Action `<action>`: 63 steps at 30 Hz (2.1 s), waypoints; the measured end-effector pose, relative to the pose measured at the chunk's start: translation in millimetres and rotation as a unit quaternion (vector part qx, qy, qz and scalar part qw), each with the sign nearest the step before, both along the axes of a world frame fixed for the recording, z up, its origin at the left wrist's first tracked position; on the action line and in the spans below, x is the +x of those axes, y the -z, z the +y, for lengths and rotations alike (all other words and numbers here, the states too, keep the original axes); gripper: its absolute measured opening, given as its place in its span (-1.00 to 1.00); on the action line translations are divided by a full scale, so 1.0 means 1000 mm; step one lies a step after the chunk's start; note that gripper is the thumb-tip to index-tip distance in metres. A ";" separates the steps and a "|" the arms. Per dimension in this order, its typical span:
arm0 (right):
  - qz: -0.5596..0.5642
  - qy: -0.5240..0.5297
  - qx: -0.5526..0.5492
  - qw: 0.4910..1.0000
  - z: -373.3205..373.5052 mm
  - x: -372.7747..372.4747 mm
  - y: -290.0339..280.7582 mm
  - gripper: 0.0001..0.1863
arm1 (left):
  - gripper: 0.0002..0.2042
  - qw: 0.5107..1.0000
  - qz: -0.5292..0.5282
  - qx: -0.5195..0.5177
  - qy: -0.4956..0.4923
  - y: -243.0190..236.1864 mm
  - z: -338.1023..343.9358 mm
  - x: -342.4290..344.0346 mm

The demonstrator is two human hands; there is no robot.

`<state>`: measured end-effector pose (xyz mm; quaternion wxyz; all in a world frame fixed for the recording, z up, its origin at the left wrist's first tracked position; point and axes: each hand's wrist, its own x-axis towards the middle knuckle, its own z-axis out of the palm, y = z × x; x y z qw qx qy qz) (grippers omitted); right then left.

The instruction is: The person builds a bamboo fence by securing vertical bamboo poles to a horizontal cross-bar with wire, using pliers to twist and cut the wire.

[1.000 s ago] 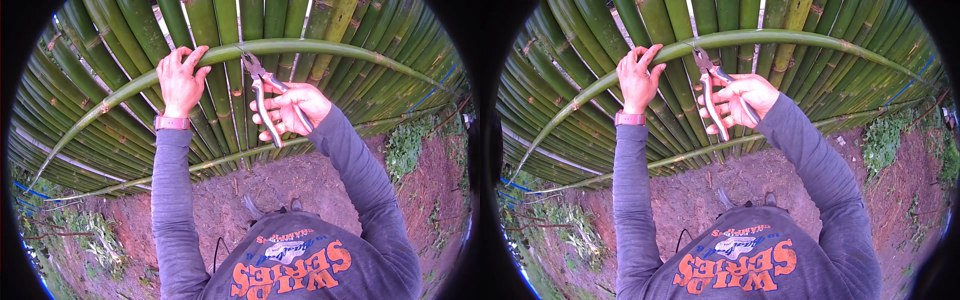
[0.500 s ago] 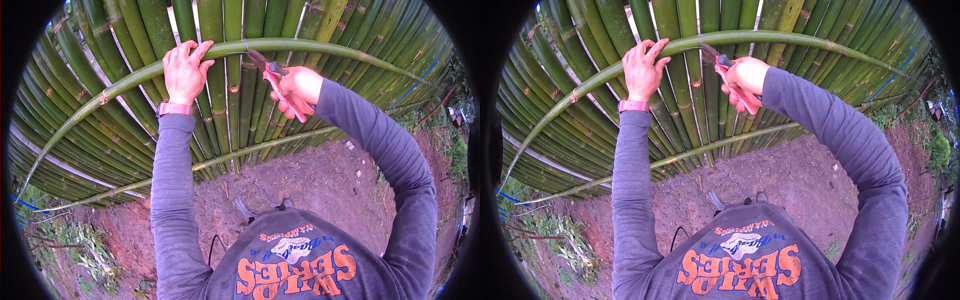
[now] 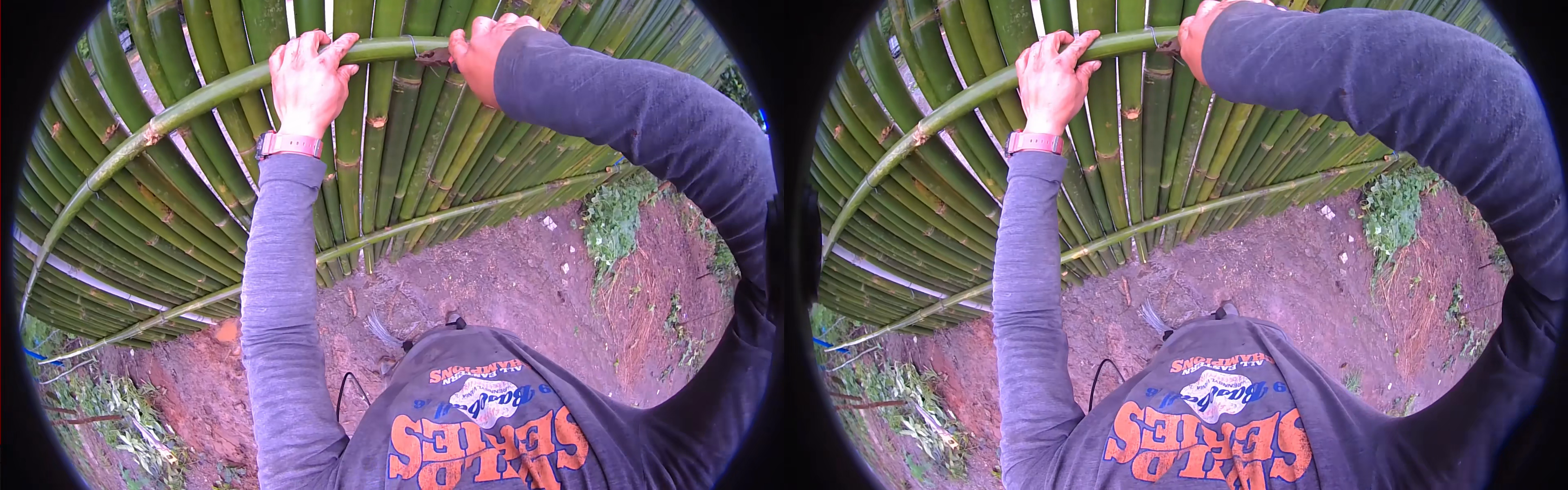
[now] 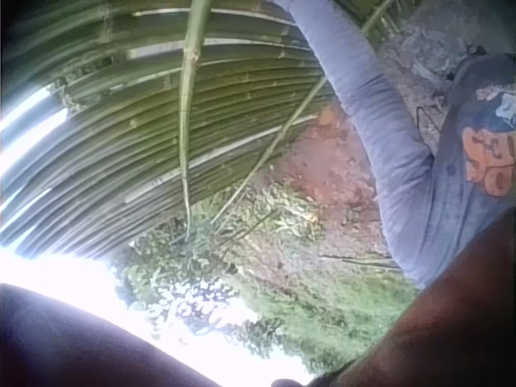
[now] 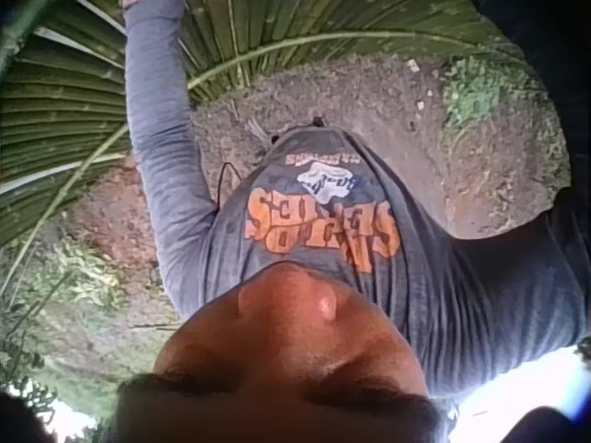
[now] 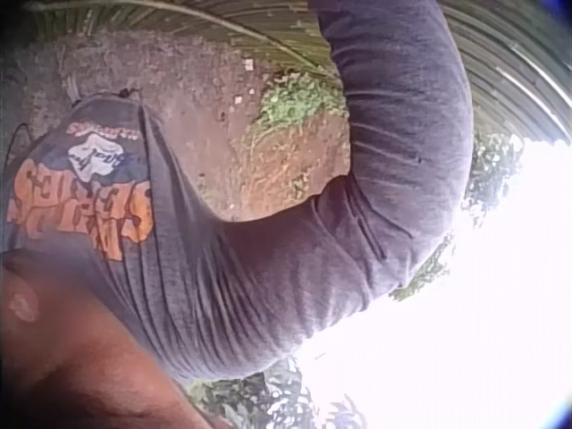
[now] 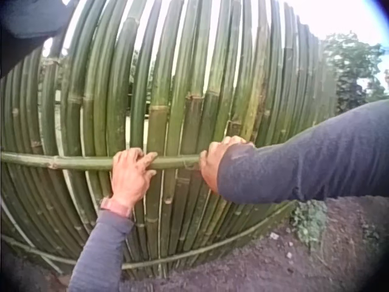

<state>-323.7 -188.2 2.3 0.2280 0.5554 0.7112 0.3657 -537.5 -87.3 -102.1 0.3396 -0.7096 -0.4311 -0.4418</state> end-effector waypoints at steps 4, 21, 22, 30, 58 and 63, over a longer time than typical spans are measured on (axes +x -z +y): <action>-0.106 0.068 0.083 0.988 -0.009 -0.018 0.007 -0.33 | -0.56 1.000 -0.004 0.007 0.002 -0.002 0.000 0.007; 0.840 -0.025 -0.520 0.151 0.025 0.122 0.110 -0.41 | -0.51 0.999 0.006 -0.038 -0.018 -0.005 -0.013 0.008; 0.828 -0.035 -0.543 0.139 0.036 0.120 0.108 -0.40 | -0.50 0.999 0.005 -0.050 -0.020 -0.006 -0.013 0.007; 0.788 -0.034 -0.606 0.104 0.069 0.129 0.112 -0.43 | -0.50 0.995 0.017 -0.080 -0.054 -0.014 -0.019 0.014; 0.549 -0.367 -0.114 0.743 0.127 0.097 0.176 -0.03 | -0.46 0.992 0.011 -0.108 -0.070 -0.017 -0.023 0.022; 0.487 -0.428 0.014 0.761 0.148 0.107 0.174 -0.07 | -0.47 0.992 0.002 -0.107 -0.062 -0.017 -0.022 0.024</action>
